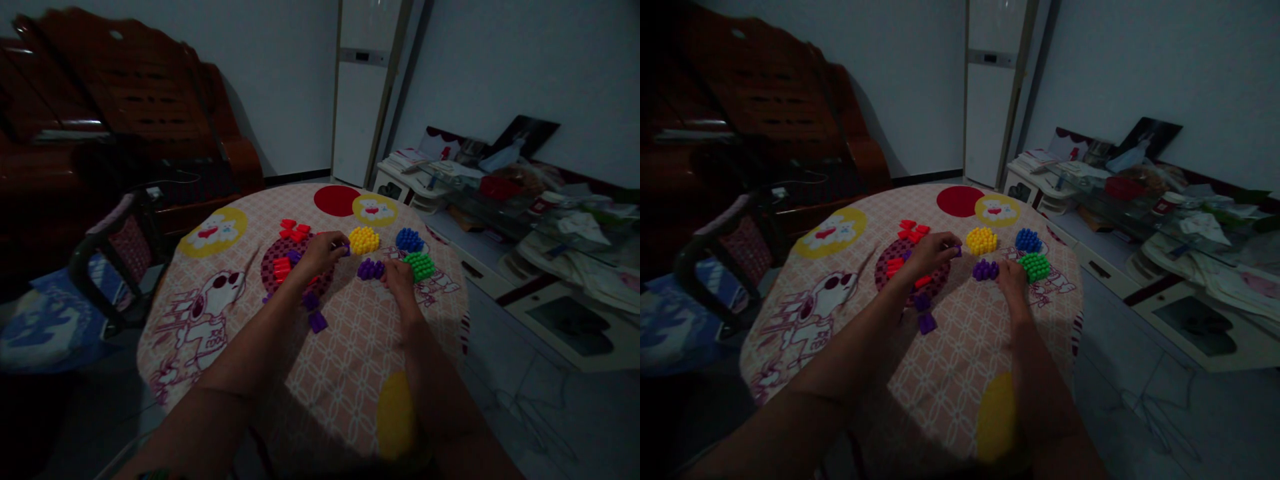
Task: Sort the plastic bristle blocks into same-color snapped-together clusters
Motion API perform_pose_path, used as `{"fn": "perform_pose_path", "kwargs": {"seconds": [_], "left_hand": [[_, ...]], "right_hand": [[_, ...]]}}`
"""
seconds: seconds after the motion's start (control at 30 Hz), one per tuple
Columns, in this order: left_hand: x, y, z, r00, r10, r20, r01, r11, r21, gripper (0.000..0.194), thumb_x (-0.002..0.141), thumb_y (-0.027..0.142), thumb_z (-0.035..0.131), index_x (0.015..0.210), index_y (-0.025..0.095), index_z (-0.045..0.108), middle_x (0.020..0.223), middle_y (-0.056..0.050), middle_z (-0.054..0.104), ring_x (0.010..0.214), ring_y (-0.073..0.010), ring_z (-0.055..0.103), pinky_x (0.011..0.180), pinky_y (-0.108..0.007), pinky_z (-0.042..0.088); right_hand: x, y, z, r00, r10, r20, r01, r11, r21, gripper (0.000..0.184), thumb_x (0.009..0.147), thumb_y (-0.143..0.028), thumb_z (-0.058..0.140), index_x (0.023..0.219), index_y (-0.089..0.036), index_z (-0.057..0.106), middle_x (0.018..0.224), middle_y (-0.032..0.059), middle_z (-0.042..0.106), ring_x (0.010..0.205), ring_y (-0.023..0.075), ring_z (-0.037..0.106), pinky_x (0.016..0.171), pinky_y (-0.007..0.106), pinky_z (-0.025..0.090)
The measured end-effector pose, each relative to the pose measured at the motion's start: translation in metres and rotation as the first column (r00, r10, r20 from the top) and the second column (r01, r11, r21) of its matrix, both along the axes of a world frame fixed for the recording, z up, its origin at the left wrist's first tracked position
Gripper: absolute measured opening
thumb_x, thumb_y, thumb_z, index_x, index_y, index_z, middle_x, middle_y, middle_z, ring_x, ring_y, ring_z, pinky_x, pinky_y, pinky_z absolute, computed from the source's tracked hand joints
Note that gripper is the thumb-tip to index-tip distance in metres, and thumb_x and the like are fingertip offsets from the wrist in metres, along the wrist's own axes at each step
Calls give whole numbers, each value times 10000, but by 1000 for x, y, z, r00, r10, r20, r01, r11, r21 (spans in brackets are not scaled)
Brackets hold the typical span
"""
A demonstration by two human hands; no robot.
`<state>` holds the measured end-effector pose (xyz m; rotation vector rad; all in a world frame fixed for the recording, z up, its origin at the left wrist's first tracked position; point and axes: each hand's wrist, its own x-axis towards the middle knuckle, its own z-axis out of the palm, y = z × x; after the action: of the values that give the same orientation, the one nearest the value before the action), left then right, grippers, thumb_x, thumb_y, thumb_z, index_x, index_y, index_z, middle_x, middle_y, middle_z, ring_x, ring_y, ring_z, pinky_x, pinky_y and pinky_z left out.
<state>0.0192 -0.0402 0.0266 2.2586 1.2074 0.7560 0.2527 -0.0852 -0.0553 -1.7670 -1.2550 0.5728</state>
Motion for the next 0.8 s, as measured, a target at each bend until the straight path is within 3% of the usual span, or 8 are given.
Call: {"fn": "perform_pose_path", "kwargs": {"seconds": [0.23, 0.37, 0.57, 0.8], "left_hand": [[62, 30, -4, 983, -89, -163, 114, 981, 155, 328, 794, 81, 604, 1071, 158, 762, 1089, -90, 770, 1015, -220, 701, 930, -323, 524], [84, 33, -7, 921, -175, -348, 243, 957, 160, 351, 799, 56, 570, 1058, 152, 787, 1068, -127, 776, 1022, -250, 710, 917, -328, 519], [97, 28, -7, 831, -213, -514, 308, 945, 107, 344, 821, 65, 561, 1041, 167, 805, 1048, -148, 779, 1026, -266, 719, 886, -314, 524], [95, 29, -11, 822, -296, -487, 347, 938, 15, 425, 789, 34, 529, 1108, 166, 776, 1144, -125, 767, 1078, -251, 709, 903, -299, 526]], "right_hand": [[-3, -2, 5, 1000, -10, -6, 11, 1000, 6, 442, 867, -500, 432, 531, -240, 552, 466, 19, 573, 530, 190, 560, 543, 279, 410], [-2, -2, 3, 999, -7, -39, 7, 1000, 11, 446, 878, -518, 418, 581, -236, 594, 485, 19, 592, 509, 187, 549, 532, 284, 407], [-1, -2, 3, 999, -16, -44, 16, 1000, 2, 453, 902, -505, 417, 584, -235, 593, 490, 20, 585, 470, 183, 537, 534, 298, 407], [-1, -2, 4, 999, -12, -35, 12, 1000, 8, 452, 897, -504, 414, 578, -233, 583, 498, 31, 594, 508, 190, 558, 551, 298, 421]]}}
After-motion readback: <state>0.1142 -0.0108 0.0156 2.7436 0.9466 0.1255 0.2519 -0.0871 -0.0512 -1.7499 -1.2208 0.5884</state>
